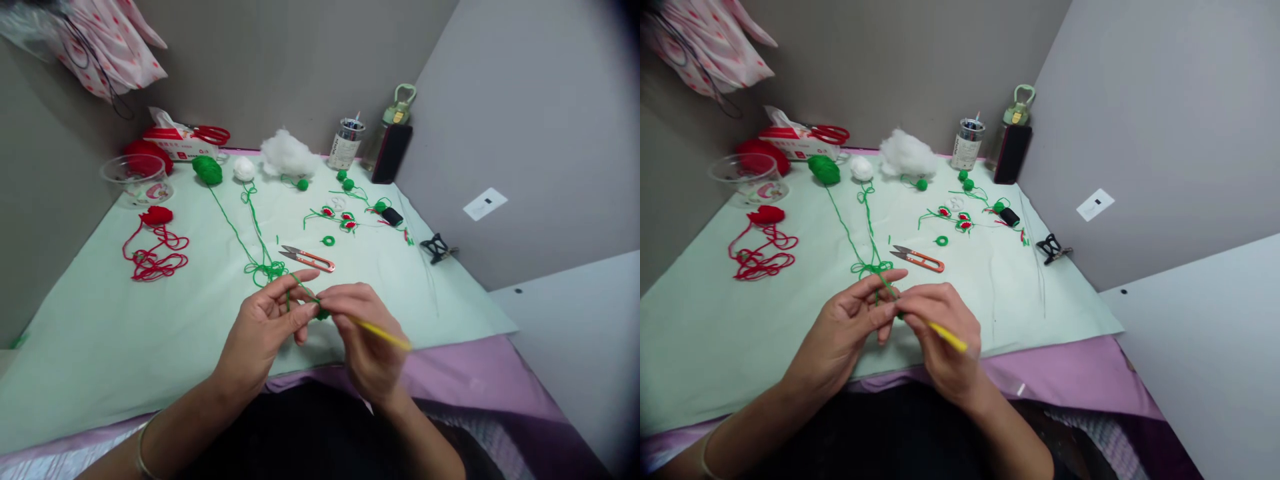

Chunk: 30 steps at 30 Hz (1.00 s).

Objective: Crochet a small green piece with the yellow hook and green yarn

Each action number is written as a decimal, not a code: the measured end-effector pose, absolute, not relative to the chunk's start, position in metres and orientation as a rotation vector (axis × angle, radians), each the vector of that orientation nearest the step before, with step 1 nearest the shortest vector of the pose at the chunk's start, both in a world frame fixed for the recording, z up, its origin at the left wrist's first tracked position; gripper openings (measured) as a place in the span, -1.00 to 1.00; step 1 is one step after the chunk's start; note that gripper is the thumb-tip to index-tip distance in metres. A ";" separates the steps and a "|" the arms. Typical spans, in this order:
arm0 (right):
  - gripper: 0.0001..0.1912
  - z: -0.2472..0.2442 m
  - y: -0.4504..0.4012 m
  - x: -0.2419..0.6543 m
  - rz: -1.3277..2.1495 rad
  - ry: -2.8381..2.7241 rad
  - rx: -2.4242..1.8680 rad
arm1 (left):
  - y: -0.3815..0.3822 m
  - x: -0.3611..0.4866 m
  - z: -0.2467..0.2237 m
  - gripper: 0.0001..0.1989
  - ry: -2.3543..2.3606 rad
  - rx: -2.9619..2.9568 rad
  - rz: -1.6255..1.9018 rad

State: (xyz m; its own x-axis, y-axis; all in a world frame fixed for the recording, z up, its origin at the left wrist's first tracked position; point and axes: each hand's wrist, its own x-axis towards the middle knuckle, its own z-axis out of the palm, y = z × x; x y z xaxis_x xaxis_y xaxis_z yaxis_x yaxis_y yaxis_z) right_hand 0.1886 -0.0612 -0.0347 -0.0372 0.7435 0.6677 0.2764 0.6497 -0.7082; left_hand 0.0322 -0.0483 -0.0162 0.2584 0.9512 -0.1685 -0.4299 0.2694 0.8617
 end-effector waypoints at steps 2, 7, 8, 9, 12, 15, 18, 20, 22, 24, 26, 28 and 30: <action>-0.59 -0.038 -0.063 0.188 0.224 -1.740 -0.884 | -0.048 0.034 -0.015 -0.60 0.783 0.709 1.074; -0.68 -0.036 -0.059 0.191 0.374 -1.583 -0.861 | -0.044 0.029 -0.011 -0.63 0.696 0.502 0.945; -0.72 -0.034 -0.057 0.192 0.485 -1.483 -0.849 | -0.044 0.027 -0.010 -0.64 0.695 0.494 0.949; -0.75 -0.032 -0.055 0.192 0.589 -1.393 -0.826 | -0.043 0.026 -0.011 -0.66 0.696 0.497 0.956; -0.77 -0.030 -0.053 0.192 0.789 -1.280 -0.795 | -0.046 0.029 -0.013 -0.64 0.732 0.591 1.011; -0.79 -0.035 -0.058 0.189 0.528 -1.520 -0.908 | -0.051 0.036 -0.015 -0.47 0.804 0.722 1.118; -0.68 -0.041 -0.064 0.186 0.086 -1.750 -0.960 | -0.054 0.040 -0.015 -0.47 0.776 0.668 1.080; -0.65 -0.043 -0.064 0.186 0.040 -1.726 -0.943 | -0.052 0.039 -0.013 -0.54 0.709 0.563 0.966; -0.71 -0.042 -0.060 0.187 0.185 -1.589 -0.930 | -0.048 0.034 -0.012 -0.60 0.670 0.479 0.896; -0.77 -0.039 -0.054 0.190 0.441 -1.393 -0.903 | -0.043 0.029 -0.012 -0.66 0.676 0.448 0.911; -0.79 -0.034 -0.049 0.193 0.705 -1.220 -0.852 | -0.042 0.027 -0.013 -0.72 0.707 0.493 0.955; -0.78 -0.030 -0.047 0.194 0.869 -1.168 -0.805 | -0.044 0.029 -0.015 -0.70 0.764 0.624 1.017; -0.79 -0.030 -0.051 0.192 0.817 -1.281 -0.847 | -0.048 0.033 -0.017 -0.57 0.862 0.771 1.119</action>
State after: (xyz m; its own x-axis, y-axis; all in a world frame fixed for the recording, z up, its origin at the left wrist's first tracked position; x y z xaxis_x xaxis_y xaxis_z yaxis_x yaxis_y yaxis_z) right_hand 0.1915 -0.0505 -0.0303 0.1090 0.8819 0.4587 -0.0447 0.4653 -0.8840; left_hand 0.0326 -0.0483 -0.0170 0.2005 0.9613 -0.1891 -0.4281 0.2596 0.8656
